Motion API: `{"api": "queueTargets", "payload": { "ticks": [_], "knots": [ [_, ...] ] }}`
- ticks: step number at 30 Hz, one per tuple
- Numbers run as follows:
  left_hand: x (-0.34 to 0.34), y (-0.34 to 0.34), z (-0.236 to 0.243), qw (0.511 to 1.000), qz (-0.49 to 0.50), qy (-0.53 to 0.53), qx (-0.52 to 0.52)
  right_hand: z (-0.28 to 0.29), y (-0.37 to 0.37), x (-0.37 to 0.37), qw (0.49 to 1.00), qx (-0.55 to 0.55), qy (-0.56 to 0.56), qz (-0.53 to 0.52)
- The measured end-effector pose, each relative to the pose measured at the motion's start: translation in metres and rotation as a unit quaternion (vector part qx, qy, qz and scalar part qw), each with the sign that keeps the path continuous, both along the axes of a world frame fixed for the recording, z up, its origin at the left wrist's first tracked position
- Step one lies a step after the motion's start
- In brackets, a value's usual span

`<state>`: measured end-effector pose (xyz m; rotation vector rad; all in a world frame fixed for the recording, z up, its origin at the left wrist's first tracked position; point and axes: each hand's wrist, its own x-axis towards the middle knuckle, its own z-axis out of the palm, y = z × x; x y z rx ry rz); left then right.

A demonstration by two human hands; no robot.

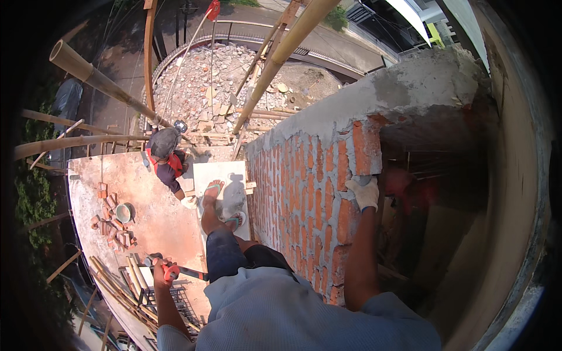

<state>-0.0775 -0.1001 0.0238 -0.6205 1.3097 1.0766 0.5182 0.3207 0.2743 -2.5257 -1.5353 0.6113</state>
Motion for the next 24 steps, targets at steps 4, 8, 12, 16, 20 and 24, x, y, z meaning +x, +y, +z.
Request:
{"api": "queueTargets", "payload": {
  "ticks": [4,8,12,16,20,24],
  "knots": [
    [0.018,0.025,0.009,0.994,-0.079,0.076,0.010,0.004,0.000,-0.003,0.999,0.036,-0.003,0.015],
    [0.038,0.057,0.024,0.995,-0.083,0.047,0.023,0.013,0.001,-0.013,0.999,0.012,-0.040,-0.007],
    [0.045,0.075,0.018,0.994,-0.107,0.020,0.017,0.018,0.001,-0.023,1.000,0.009,-0.015,0.012],
    [0.039,0.066,-0.005,0.994,-0.111,0.012,0.022,0.014,0.001,-0.019,0.999,-0.019,-0.028,0.005],
    [0.029,0.047,-0.023,0.995,-0.097,-0.016,0.024,0.012,-0.003,0.004,0.999,-0.017,-0.017,0.021],
    [0.023,0.033,-0.025,0.990,-0.134,0.022,0.029,0.015,0.000,0.023,0.995,0.096,0.014,0.003]
  ]
}}
